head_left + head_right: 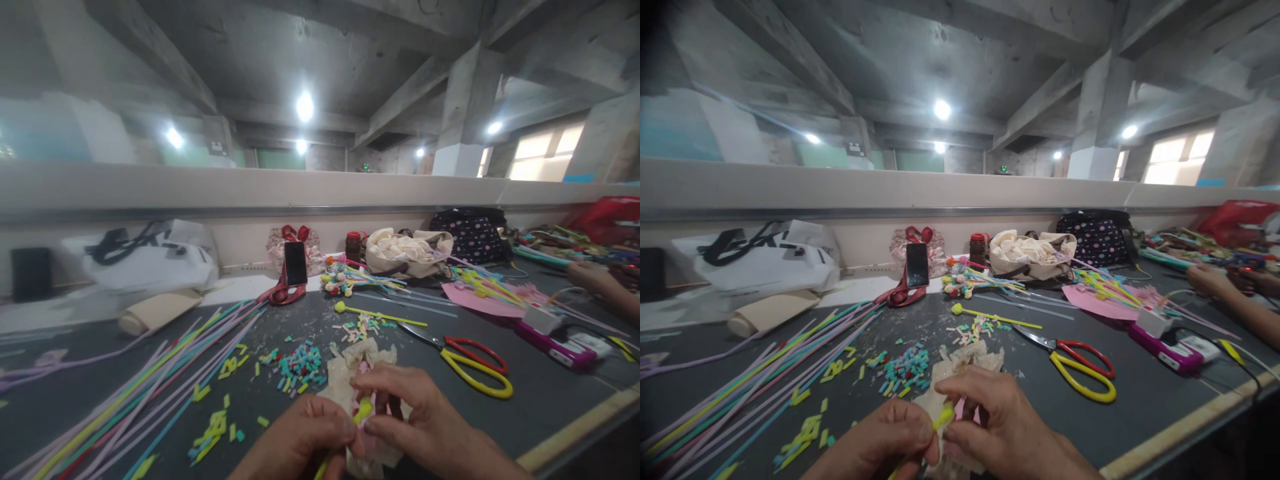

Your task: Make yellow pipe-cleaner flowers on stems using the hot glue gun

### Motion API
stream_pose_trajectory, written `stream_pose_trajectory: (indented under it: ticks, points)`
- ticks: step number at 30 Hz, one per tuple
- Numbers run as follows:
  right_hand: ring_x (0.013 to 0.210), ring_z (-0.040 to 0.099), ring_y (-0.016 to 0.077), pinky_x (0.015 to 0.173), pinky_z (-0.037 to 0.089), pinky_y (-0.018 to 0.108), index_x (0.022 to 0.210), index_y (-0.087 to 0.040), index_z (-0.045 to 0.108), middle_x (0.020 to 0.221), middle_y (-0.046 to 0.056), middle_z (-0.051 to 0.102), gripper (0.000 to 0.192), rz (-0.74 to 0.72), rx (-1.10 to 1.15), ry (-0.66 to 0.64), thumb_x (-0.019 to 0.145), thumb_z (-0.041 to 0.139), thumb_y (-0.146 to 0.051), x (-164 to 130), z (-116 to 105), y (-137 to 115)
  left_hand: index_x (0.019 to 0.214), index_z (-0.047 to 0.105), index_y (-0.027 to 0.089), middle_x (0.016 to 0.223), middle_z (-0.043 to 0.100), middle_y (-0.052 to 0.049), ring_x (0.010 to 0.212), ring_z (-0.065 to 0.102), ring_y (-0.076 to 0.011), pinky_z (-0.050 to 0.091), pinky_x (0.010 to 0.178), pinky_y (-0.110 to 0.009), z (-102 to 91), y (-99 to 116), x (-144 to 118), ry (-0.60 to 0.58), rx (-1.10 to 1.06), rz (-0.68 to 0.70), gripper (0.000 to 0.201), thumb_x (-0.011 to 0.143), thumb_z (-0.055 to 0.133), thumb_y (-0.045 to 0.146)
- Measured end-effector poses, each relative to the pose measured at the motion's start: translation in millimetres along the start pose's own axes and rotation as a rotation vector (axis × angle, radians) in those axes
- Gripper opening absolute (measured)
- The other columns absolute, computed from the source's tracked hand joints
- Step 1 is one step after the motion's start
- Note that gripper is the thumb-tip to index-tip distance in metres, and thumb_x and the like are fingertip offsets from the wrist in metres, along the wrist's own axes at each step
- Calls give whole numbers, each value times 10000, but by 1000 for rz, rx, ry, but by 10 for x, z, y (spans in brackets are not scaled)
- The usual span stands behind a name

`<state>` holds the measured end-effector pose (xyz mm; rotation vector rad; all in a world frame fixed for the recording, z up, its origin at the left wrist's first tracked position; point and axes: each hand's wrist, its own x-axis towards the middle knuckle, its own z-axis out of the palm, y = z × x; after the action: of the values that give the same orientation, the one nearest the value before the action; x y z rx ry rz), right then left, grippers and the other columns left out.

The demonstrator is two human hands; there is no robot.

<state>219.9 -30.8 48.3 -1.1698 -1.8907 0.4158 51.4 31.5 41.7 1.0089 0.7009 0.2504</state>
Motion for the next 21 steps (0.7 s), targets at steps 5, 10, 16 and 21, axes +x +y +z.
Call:
stream_pose_trajectory:
  ticks: [5,10,16,21]
  points:
    - [620,536,125,572,405,221,957,-161,630,741,39,609,210,-71,-7,-16,757,566,-168,19,-5,-2,560,621,104,317,451,35,279,300,-28,118,338,-163,-43,54,36,-51,90,-47,182,575,543,267]
    - [658,556,145,626,415,245,934,-139,638,714,53,622,191,-89,-28,-3,764,557,-168,28,5,-10,559,619,102,320,450,36,284,297,-24,106,334,-161,-48,34,43,-22,44,-47,192,579,566,286]
    - [597,542,134,563,412,231,915,-121,646,673,46,612,196,-79,-24,-1,744,557,-158,3,25,-8,565,612,111,345,446,50,313,298,-11,127,348,-145,8,-80,10,88,-52,15,162,604,585,266]
    - [617,572,125,585,451,231,1075,-204,572,870,32,654,455,93,-28,14,638,627,-90,-13,-42,-18,551,606,111,319,455,40,296,311,-24,158,356,-158,28,-90,68,58,-11,161,200,608,595,302]
